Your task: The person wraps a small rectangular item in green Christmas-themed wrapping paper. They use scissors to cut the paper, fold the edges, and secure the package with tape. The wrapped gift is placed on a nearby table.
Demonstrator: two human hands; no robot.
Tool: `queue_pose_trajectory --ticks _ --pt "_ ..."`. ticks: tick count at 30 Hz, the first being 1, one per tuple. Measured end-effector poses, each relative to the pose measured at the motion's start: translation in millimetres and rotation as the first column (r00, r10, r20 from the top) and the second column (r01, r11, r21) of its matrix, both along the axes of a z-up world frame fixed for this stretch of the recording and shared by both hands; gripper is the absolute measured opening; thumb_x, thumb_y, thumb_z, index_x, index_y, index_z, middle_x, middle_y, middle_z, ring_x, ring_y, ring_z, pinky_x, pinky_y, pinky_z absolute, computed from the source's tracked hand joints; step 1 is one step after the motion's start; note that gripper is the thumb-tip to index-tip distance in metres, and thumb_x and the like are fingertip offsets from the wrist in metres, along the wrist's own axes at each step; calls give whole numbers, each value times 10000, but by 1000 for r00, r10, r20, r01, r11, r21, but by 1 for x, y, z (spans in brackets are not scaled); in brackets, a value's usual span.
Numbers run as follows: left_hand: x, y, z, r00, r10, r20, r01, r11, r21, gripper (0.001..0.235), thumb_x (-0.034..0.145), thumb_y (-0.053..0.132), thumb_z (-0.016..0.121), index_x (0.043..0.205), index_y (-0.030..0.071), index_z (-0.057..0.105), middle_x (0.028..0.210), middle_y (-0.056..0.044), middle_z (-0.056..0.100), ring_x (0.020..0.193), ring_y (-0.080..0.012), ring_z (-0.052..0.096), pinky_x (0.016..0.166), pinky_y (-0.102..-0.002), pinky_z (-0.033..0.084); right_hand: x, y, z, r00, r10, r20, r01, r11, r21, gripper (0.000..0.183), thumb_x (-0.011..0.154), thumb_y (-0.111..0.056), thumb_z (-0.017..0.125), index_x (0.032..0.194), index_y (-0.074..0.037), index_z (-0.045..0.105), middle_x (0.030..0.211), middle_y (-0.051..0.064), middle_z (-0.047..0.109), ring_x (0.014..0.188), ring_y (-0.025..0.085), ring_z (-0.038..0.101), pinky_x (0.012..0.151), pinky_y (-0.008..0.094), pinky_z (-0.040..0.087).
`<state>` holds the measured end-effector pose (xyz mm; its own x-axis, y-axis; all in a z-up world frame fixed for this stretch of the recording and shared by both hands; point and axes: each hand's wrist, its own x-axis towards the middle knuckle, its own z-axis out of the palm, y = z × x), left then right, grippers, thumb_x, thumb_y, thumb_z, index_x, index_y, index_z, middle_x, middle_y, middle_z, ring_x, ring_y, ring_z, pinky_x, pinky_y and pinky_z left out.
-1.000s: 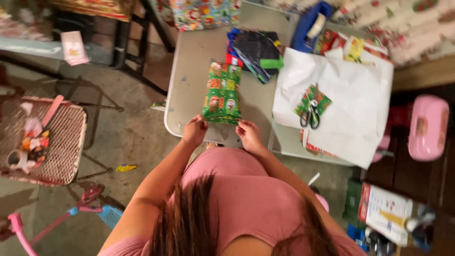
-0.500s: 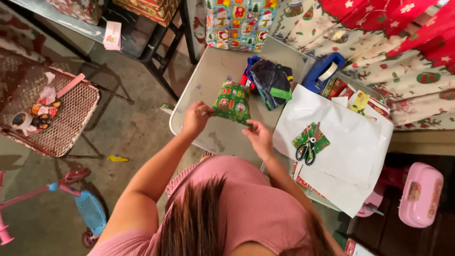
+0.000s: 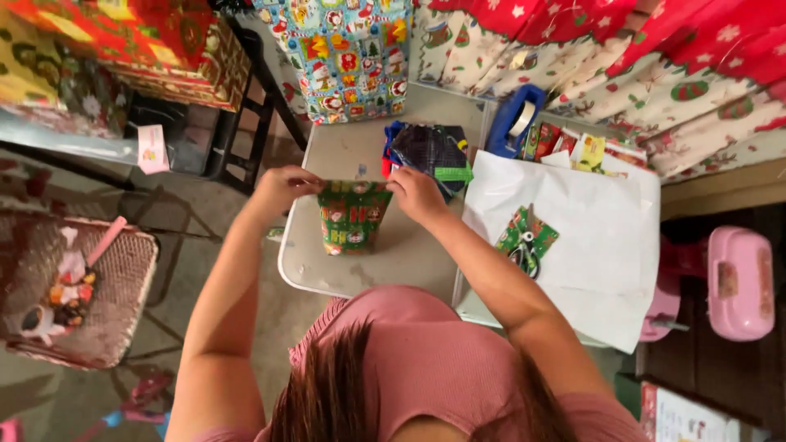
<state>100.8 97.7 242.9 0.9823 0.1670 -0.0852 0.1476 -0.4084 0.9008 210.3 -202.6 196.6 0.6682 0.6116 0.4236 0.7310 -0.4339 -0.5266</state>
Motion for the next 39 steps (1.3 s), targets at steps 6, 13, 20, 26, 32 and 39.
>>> queue_pose_trajectory --ticks 6,13,20,26,32,39 --pt "44 200 -89 879 360 -311 -131 811 570 649 799 495 872 1346 204 680 1175 -131 694 1074 -420 692 815 -598 581 57 84 5 998 -26 -57 29 998 49 116 936 -216 702 843 -180 645 747 73 675 802 337 696 724 448 562" --pt "56 256 -53 685 578 -444 -223 746 628 1078 884 500 786 1636 98 126 1627 -304 216 1514 -488 219 1232 -589 169 172 135 4 978 -206 -29 208 973 101 144 952 -260 717 855 -186 640 778 87 687 820 360 701 756 445 567" --pt "65 276 -82 775 523 -355 -198 735 649 1014 819 591 734 1549 40 295 1499 -267 354 1379 -491 364 1132 -617 298 234 143 3 920 -391 1 384 905 182 92 900 -197 774 925 -192 685 761 48 711 785 310 728 742 419 592" --pt "71 272 -96 837 423 -348 -63 706 706 1091 756 547 776 1580 20 292 1501 -262 364 1325 -506 394 1022 -625 431 218 138 -11 844 -487 -224 515 852 90 398 948 -268 758 1291 -176 578 979 73 696 818 254 730 721 426 594" --pt "72 273 -119 867 425 -261 -45 588 807 1083 756 554 779 1554 -21 326 1404 -301 417 1191 -531 446 928 -641 456 136 135 -51 815 -419 -399 547 784 294 421 925 -181 740 1287 -143 529 1110 36 626 733 104 613 650 251 545" --pt "84 257 -100 816 478 -325 4 557 831 985 850 548 709 1564 -7 321 1419 -261 396 1187 -493 423 897 -621 449 -14 92 -94 647 -422 -634 551 834 8 322 919 -241 714 1221 -148 648 1159 29 719 1000 176 701 925 311 544"
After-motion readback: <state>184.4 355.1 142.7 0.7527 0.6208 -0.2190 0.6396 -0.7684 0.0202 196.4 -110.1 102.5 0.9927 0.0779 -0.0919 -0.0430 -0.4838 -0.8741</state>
